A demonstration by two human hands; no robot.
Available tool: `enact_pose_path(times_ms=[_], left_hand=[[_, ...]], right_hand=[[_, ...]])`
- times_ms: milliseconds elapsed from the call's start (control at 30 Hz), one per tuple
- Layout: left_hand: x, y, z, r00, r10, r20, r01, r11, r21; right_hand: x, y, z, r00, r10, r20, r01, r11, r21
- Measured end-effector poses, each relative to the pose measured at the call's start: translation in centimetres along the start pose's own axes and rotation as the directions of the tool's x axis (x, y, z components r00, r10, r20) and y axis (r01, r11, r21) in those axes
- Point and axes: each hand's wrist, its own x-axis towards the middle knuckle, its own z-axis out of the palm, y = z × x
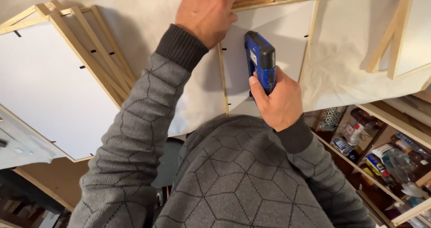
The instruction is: Assemble wooden picture frames by stapling the frame pieces to the backing.
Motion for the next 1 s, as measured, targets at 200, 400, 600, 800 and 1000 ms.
enact_pose_path(times_ms=[200,400,600,800,1000], left_hand=[[0.3,0.0,0.0,0.999,-0.029,-0.036,0.023,0.990,-0.141],[0.3,-0.1,0.2,0.998,-0.011,-0.062,0.001,0.987,-0.164],[0.4,0.1,0.2,0.994,-0.015,-0.108,-0.001,0.990,-0.143],[0.3,0.3,0.2,0.993,-0.011,-0.116,-0.004,0.991,-0.133],[0.3,0.6,0.3,0.991,-0.008,-0.137,-0.006,0.995,-0.103]], right_hand=[[1.2,-1.3,0.3,0.999,-0.043,-0.018,0.042,0.999,-0.012],[2.2,-2.2,0.2,0.998,-0.060,0.005,0.060,0.998,0.034],[2.8,-2.1,0.4,0.995,-0.100,0.024,0.099,0.995,0.027],[3.0,-2.2,0.7,0.992,-0.121,0.026,0.120,0.992,0.035],[3.1,-2.2,0.9,0.994,-0.109,0.013,0.108,0.993,0.057]])
